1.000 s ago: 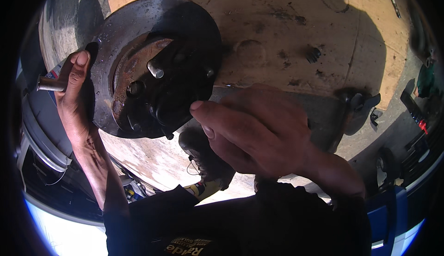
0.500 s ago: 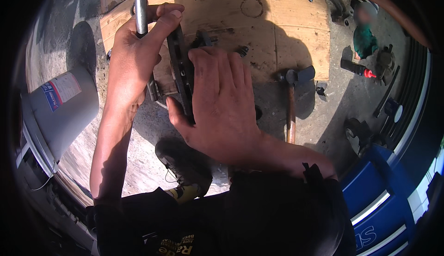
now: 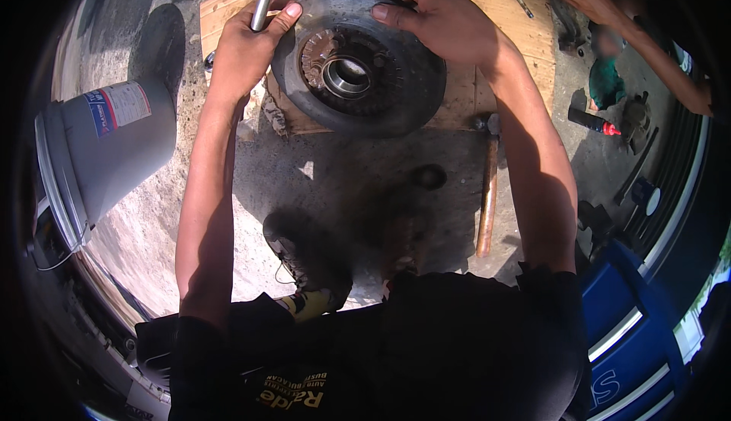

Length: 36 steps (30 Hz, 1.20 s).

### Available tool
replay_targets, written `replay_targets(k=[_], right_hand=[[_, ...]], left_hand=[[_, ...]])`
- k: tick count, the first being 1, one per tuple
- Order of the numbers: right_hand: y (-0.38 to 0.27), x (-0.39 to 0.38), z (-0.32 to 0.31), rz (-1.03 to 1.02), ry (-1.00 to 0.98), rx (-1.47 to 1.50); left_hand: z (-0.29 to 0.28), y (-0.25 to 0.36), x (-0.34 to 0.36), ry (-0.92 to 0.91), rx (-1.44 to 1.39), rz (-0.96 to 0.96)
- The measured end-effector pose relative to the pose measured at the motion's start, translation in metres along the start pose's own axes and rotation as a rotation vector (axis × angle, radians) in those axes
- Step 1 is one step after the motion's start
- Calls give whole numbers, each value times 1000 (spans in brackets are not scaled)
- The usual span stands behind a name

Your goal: The person disassembles and cleans a brake rotor assembly, using a hammer and a metal rod to tap out bearings and seals on a wooden board.

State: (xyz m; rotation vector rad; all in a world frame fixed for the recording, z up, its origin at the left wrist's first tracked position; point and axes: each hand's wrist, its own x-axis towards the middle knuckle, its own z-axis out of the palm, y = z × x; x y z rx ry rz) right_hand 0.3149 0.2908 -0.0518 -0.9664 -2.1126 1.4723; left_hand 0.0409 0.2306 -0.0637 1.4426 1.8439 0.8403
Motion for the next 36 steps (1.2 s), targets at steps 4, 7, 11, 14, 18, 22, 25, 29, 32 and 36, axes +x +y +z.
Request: replay_targets(k=[4, 7, 11, 14, 18, 22, 25, 29, 32, 36], right_hand=[[26, 34, 1, -171, 158, -162], [52, 68, 0, -110, 86, -158], [41, 58, -7, -146, 35, -312], [59, 4, -11, -68, 502, -639], [63, -86, 15, 438, 502, -395], [58, -123, 59, 430, 402, -186], [64, -116, 84, 357, 541, -169], [69, -101, 76, 519, 561, -244], [80, -96, 45, 612, 679, -314], [73, -118, 7, 514, 839, -247]], left_hand=[[7, 10, -3, 95, 100, -137], [9, 12, -6, 109, 68, -176], [-1, 14, -25, -75, 96, -280], [-5, -12, -32, -57, 19, -398], [-10, -38, -46, -69, -259, -559], [-6, -11, -42, -49, -201, -529], [-6, -29, -41, -89, -317, -550], [-18, -42, -50, -25, -452, -631], [-21, -21, -43, 142, -272, -570], [-31, 34, -43, 374, -180, -240]])
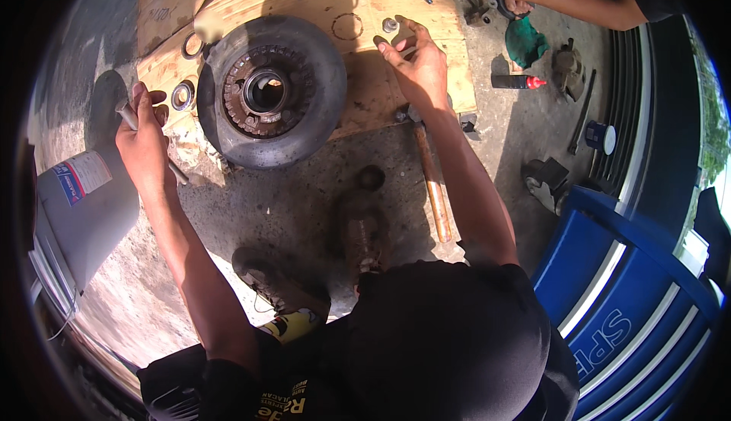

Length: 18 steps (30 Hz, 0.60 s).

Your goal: The person disassembles and cleans a brake rotor assembly, using a hammer and a metal rod to tap out bearings and seals on a wooden board.

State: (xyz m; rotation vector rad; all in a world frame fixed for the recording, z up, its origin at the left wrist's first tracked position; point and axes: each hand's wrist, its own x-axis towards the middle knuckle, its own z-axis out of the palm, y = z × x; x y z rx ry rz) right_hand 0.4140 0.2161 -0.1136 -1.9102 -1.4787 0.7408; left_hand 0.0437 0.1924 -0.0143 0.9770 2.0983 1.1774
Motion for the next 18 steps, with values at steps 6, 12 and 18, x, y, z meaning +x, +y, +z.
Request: replay_targets(k=[6, 12, 18], right_hand=[[33, -112, -48, 92, 205, -288], [59, -220, -45, 134, -31, -528], [73, -224, -50, 128, -128, -615]], left_hand=[[20, 82, -56, -146, -449, 483], [78, 57, -103, -287, -378, 867], [99, 44, -109, -233, -274, 832]])
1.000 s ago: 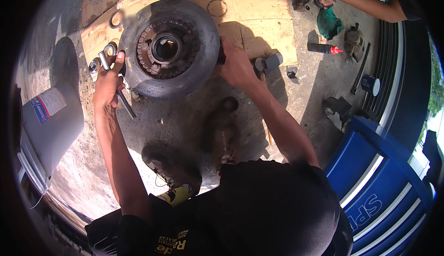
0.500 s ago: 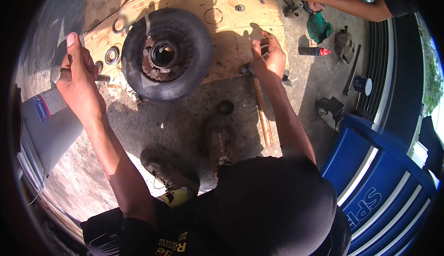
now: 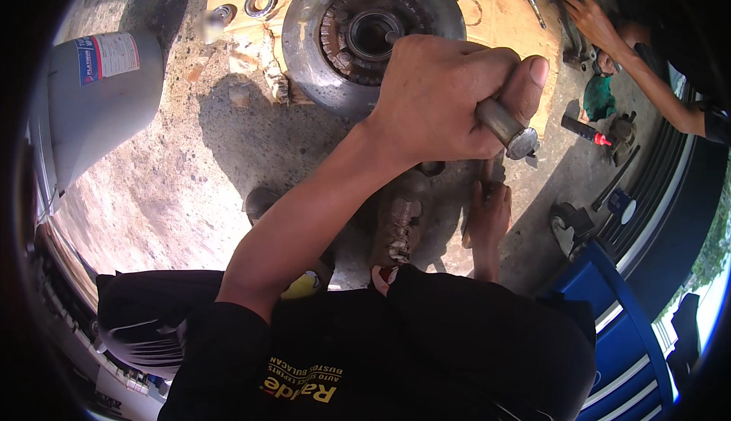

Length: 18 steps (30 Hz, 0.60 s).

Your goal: The person disassembles and cleans a brake rotor assembly, using a hammer and a metal rod to tap out bearings and seals on a wooden board.

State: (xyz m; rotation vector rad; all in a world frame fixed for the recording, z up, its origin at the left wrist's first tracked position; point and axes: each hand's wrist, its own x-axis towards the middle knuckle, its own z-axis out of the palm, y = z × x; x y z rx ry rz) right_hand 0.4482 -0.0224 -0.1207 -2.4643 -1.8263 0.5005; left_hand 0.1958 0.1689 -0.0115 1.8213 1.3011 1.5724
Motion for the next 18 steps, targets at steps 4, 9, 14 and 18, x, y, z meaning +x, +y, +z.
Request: replay_targets(k=[4, 9, 14, 18], right_hand=[[1, 1, -4, 22, 43, -57], [-58, 12, -74, 287, -159, 565], [-93, 19, -128, 19, -15, 693], [-108, 25, -160, -231, 109, 723]], left_hand=[[-1, -24, 3, 95, 33, -29], [6, -34, 5, 229, 103, -29], [5, -50, 12, 161, 128, -39], [-10, -52, 12, 94, 169, -68]])
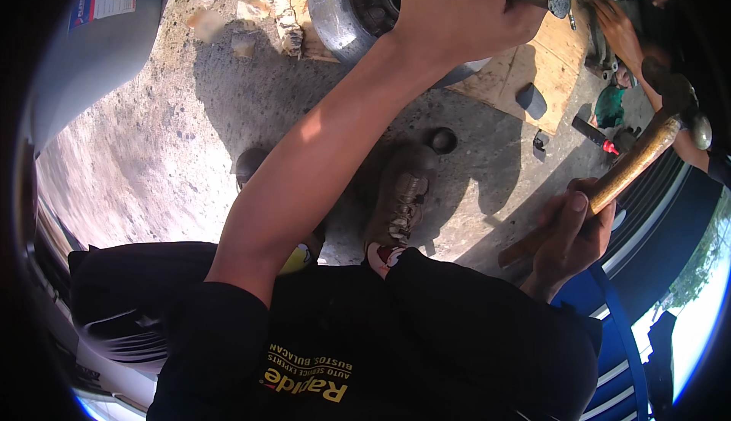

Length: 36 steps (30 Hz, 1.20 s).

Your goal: The person disassembles and cleans a brake rotor assembly, using a hammer and a metal rod to tap out bearings and seals on a wooden board.

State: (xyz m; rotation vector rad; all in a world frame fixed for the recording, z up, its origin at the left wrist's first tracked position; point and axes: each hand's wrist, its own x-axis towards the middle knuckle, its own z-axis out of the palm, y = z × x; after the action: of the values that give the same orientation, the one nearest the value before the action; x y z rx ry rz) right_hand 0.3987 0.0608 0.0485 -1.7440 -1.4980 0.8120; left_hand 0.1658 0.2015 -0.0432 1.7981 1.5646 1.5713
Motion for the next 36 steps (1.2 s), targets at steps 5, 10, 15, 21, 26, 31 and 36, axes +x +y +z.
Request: replay_targets(k=[5, 10, 15, 21, 26, 31, 36], right_hand=[[-43, 8, -9, 12, -149, 83], [-37, 4, -6, -189, -258, 12], [-53, 10, -11, -216, -369, -432], [-64, 19, -12, -102, -332, -335], [-64, 23, -8, -102, -367, -297], [-84, 17, -25, -277, -26, 123], [-65, 21, -13, -162, -268, 46]], left_hand=[[1, -8, -1, -1, -24, -40], [2, -10, 1, 1, -54, -60], [-9, -10, 7, 69, -216, -21], [-4, -15, 5, 28, -208, -84], [-5, -14, 3, 109, -289, -48], [-4, -9, 3, 27, -193, -80], [11, -16, -4, 86, -47, -50]])
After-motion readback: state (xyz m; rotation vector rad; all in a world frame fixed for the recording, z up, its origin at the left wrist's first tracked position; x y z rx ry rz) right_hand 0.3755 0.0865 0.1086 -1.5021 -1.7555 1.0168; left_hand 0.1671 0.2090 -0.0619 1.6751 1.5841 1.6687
